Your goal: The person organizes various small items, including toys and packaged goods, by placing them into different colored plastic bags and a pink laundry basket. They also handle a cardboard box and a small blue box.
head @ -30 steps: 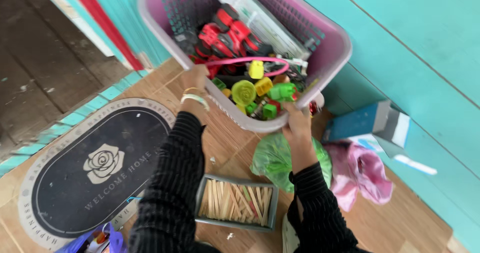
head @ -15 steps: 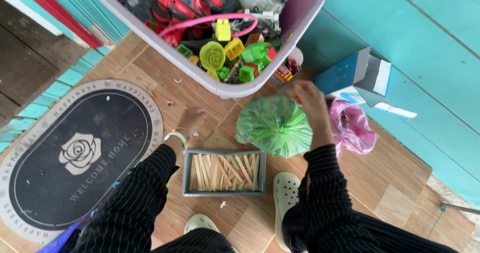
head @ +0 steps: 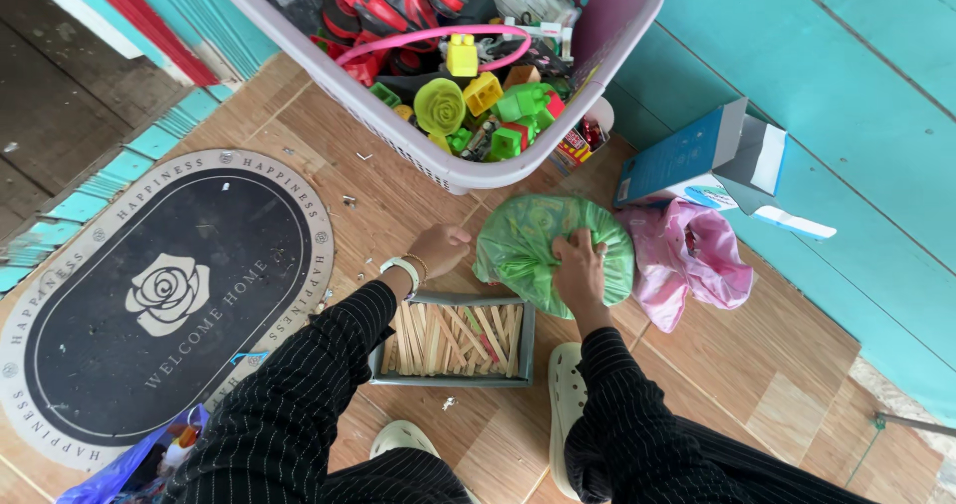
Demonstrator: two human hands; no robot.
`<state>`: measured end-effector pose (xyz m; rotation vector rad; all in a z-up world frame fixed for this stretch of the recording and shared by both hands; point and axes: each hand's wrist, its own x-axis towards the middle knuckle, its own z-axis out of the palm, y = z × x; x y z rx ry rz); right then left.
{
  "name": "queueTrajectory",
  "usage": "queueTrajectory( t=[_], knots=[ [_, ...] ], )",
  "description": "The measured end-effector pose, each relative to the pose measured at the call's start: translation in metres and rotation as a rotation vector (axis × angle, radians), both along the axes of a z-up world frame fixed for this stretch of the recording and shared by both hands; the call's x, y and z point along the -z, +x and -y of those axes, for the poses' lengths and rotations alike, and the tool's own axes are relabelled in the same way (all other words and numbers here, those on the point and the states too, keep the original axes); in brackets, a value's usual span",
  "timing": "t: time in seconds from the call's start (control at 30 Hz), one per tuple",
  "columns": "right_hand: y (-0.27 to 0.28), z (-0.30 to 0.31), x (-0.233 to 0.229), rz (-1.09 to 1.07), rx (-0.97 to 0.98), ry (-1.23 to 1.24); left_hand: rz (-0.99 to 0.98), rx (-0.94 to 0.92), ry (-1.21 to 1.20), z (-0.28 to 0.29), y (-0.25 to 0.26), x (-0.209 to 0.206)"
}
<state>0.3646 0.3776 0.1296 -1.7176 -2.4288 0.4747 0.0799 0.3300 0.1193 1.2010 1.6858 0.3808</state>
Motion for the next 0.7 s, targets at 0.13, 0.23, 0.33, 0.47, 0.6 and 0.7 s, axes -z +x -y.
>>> queueTrajectory(
  t=[0.13, 0.23, 0.33, 0.47, 0.6, 0.7],
  knots=[
    [0.016, -0.021, 0.008, -0.198, -0.13, 0.192, 0.009, 0.0, -0.045, 0.011, -0.002, 0.006],
    [0.03, -0.046, -0.011, -0.317, -0.14, 0.124, 0.008, 0.048, -0.032, 0.018, -0.006, 0.002],
    [0.041, -0.062, -0.04, -0.38, -0.229, 0.035, -0.014, 0.108, -0.019, 0.023, 0.004, -0.015],
    [0.022, -0.064, -0.06, -0.398, -0.281, 0.074, 0.036, 0.134, 0.121, 0.025, 0.019, -0.05],
    [0.038, -0.051, -0.063, -0.415, -0.323, 0.062, 0.047, 0.228, -0.073, 0.019, 0.045, -0.064],
    [0.077, -0.038, -0.062, -0.381, 0.376, 0.22, 0.0, 0.313, -0.109, 0.004, 0.053, -0.059]
  ],
)
